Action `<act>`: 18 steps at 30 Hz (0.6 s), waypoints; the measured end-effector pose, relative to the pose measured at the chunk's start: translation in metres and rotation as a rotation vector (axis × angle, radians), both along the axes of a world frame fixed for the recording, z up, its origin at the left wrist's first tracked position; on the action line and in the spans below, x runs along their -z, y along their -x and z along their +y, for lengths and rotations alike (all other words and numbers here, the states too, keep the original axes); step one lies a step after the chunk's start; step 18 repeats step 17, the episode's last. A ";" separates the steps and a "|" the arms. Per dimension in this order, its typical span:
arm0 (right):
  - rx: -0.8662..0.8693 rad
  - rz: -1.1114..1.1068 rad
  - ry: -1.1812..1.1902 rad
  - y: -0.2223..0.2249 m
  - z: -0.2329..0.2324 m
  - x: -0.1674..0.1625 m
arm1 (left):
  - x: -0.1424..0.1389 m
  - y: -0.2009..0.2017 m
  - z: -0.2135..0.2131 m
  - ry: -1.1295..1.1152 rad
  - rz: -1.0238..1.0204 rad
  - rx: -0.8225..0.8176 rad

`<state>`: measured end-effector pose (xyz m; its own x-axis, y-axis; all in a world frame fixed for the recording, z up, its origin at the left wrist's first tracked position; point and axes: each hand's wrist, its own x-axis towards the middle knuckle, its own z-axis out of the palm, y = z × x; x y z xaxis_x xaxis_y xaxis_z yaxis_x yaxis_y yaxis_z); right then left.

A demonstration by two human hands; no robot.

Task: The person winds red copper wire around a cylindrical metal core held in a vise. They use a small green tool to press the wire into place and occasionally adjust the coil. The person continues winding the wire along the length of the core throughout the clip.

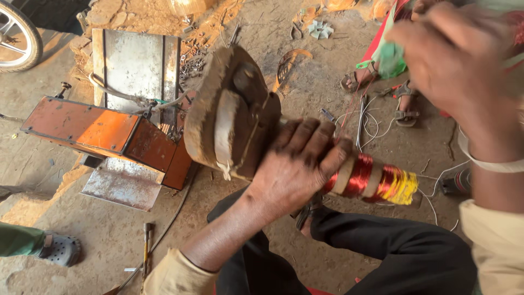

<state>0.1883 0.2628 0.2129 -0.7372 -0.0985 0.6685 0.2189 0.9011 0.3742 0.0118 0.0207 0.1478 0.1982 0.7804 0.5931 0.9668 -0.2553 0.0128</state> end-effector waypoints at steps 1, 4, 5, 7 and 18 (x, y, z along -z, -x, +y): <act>0.007 0.059 0.031 0.015 0.020 0.019 | 0.000 -0.003 0.000 0.002 -0.010 -0.008; 0.061 -0.007 0.341 0.030 0.021 0.104 | -0.005 -0.007 0.002 0.000 -0.029 -0.035; 0.081 -0.070 0.438 0.031 0.006 0.133 | -0.007 -0.007 0.003 0.001 -0.030 -0.052; 0.156 -0.240 0.601 0.029 -0.048 0.190 | -0.009 -0.003 0.001 0.002 -0.027 -0.087; 0.132 -0.469 1.039 0.007 -0.127 0.331 | -0.008 0.040 0.001 0.013 -0.052 -0.172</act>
